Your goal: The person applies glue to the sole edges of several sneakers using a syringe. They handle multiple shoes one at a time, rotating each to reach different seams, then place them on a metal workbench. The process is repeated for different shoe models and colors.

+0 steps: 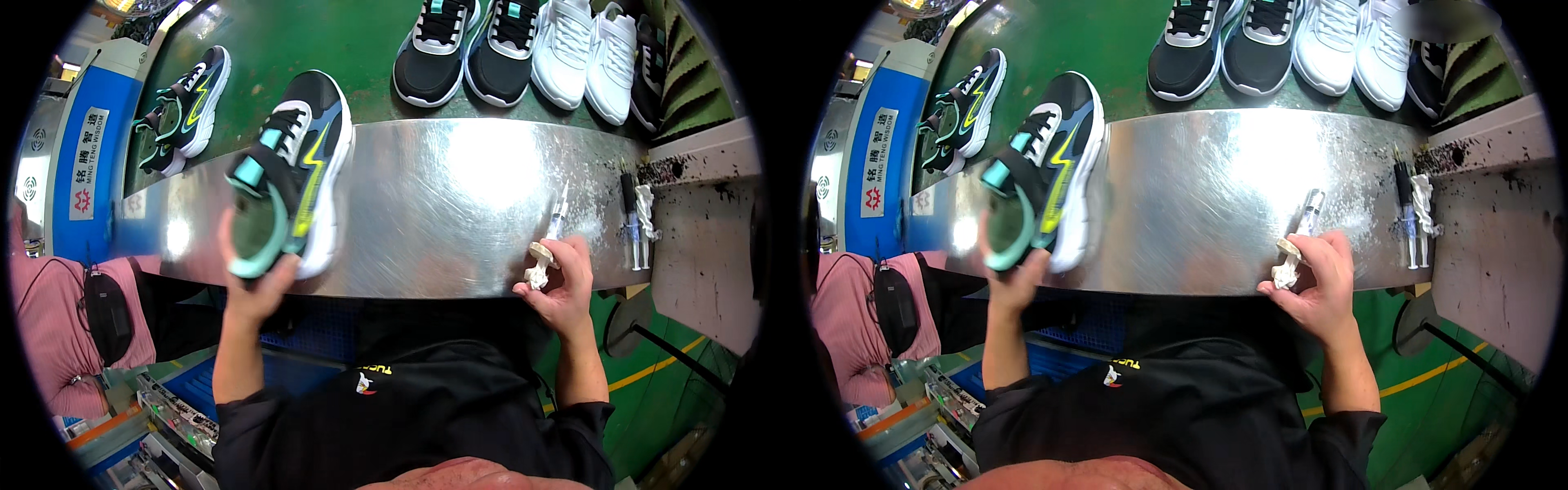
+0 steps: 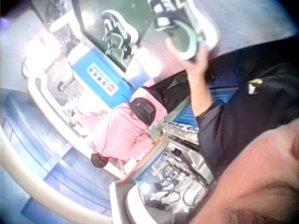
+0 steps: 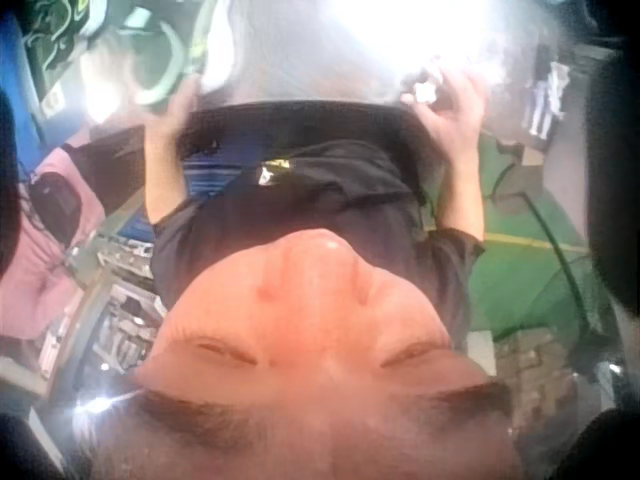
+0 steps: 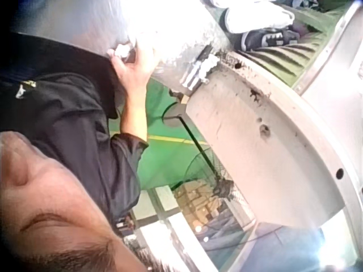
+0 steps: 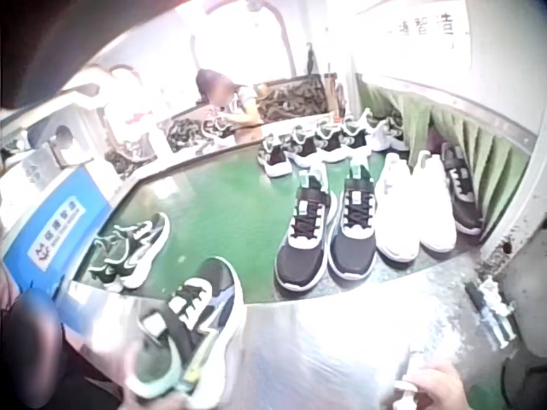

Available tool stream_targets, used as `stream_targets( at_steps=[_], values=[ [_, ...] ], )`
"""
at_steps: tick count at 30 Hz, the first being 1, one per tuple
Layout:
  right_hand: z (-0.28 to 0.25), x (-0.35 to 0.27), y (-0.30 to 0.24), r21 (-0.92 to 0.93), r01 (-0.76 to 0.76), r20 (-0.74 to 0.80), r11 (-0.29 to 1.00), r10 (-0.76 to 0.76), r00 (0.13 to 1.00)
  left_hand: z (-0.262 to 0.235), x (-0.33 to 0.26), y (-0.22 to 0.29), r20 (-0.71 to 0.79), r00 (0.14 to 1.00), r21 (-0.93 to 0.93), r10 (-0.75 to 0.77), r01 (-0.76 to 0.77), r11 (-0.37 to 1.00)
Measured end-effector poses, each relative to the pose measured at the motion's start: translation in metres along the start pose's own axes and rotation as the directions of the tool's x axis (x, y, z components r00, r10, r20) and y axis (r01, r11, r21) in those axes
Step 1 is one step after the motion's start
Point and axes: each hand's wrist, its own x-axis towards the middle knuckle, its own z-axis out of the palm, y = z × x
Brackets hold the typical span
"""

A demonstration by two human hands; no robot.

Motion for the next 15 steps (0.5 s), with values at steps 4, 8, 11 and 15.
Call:
stream_targets(
  at_steps=[4,8,11,15],
  values=[
    [-0.014,-0.024,-0.001,0.147,-0.133,0.067,0.98,0.124,0.99,0.009,-0.005,0.009,0.173,0.982,-0.592,-0.082,0.17,0.788],
    [-0.025,-0.052,-0.006,0.415,-0.299,0.046,0.86,0.308,0.95,0.006,0.062,-0.019,0.117,0.975,-0.685,-0.19,0.218,0.695],
    [-0.03,-0.063,-0.008,0.552,-0.316,-0.044,0.772,0.405,0.913,0.027,0.133,-0.048,0.171,0.94,-0.513,-0.295,0.34,0.788],
    [-0.039,-0.068,-0.005,0.609,-0.379,0.044,0.696,0.448,0.893,0.029,0.183,-0.052,0.45,0.78,-0.402,-0.436,0.612,0.681]
  ],
)
